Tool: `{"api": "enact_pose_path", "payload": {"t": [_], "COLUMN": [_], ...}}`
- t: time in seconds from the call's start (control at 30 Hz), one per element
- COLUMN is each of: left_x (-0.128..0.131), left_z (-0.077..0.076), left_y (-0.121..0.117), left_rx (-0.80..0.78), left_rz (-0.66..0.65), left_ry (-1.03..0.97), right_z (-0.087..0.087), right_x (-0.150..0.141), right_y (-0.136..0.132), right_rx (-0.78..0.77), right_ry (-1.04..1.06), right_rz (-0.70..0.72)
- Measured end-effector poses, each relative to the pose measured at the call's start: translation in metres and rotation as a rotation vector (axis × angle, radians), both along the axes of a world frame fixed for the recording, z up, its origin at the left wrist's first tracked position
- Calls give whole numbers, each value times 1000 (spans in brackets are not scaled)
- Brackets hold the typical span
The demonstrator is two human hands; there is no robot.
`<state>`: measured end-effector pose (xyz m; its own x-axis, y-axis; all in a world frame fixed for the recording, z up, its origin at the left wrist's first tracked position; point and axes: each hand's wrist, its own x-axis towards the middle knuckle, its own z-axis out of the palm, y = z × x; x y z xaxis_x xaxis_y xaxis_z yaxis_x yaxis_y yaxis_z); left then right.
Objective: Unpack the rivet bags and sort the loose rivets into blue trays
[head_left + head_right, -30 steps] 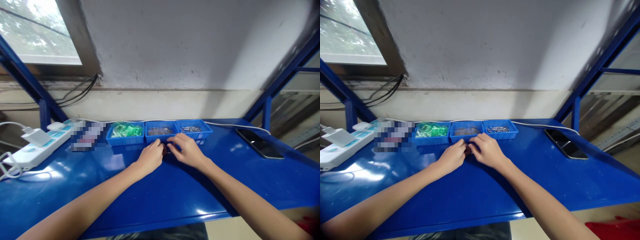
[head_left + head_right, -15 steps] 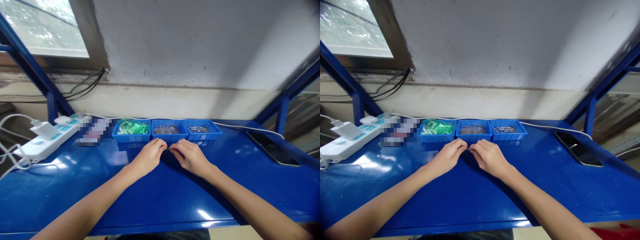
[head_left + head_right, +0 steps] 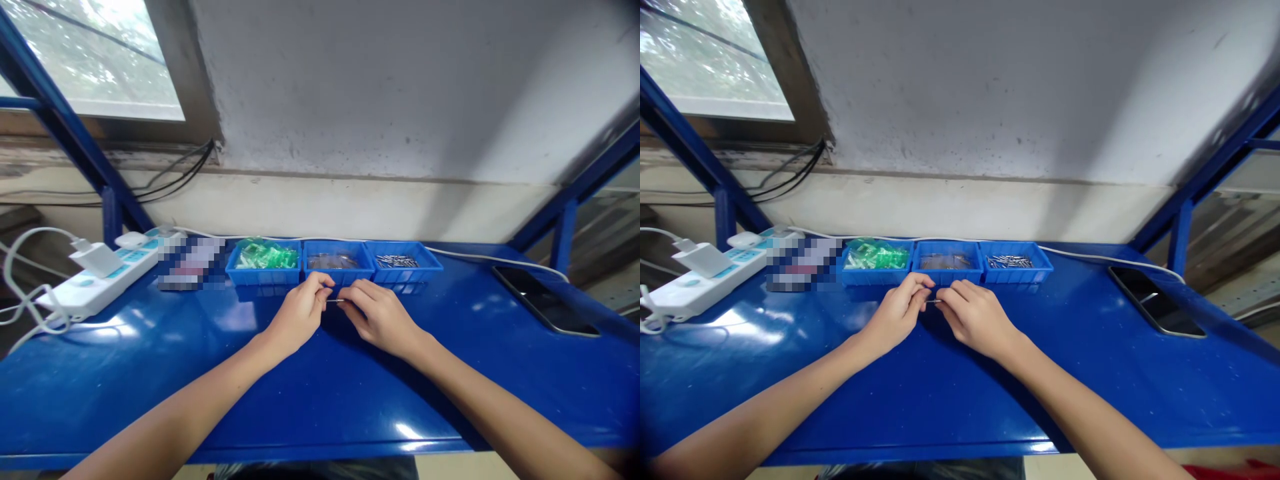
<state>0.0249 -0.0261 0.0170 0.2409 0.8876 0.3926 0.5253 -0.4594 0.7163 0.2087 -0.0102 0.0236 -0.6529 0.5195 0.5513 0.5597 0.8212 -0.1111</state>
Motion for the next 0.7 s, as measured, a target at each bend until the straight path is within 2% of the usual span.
{"api": "enact_pose_path", "payload": {"t": [0.17, 0.27, 0.33, 0.4, 0.47, 0.5, 0.53, 0.6, 0.67, 0.7], "left_x": [0, -1, -3, -3, 1, 5, 9, 19, 25, 26], "left_z": [-3, -2, 1, 2, 1, 1, 0, -2, -3, -2], "left_y": [0, -1, 1, 5, 13, 18, 22, 31, 37, 38], "left_rx": [-35, -15, 30, 82, 101, 92, 75, 48, 43, 42], "left_rz": [-3, -19, -29, -38, -36, -36, -38, -46, -27, -5], "left_ry": [-2, 42, 101, 174, 241, 270, 294, 318, 310, 304], "right_z": [5, 15, 22, 25, 23, 20, 17, 12, 11, 12], "right_x": [0, 13, 30, 50, 66, 69, 70, 64, 56, 54], "right_y": [-4, 2, 12, 27, 40, 45, 48, 50, 49, 48], "right_rx": [24, 114, 220, 251, 82, -32, -143, -300, -368, -381], "right_ry": [-31, 117, 293, 392, 291, 211, 136, 43, 13, 6], "right_rz": [54, 64, -99, -422, -691, -758, -776, -715, -666, -689]}}
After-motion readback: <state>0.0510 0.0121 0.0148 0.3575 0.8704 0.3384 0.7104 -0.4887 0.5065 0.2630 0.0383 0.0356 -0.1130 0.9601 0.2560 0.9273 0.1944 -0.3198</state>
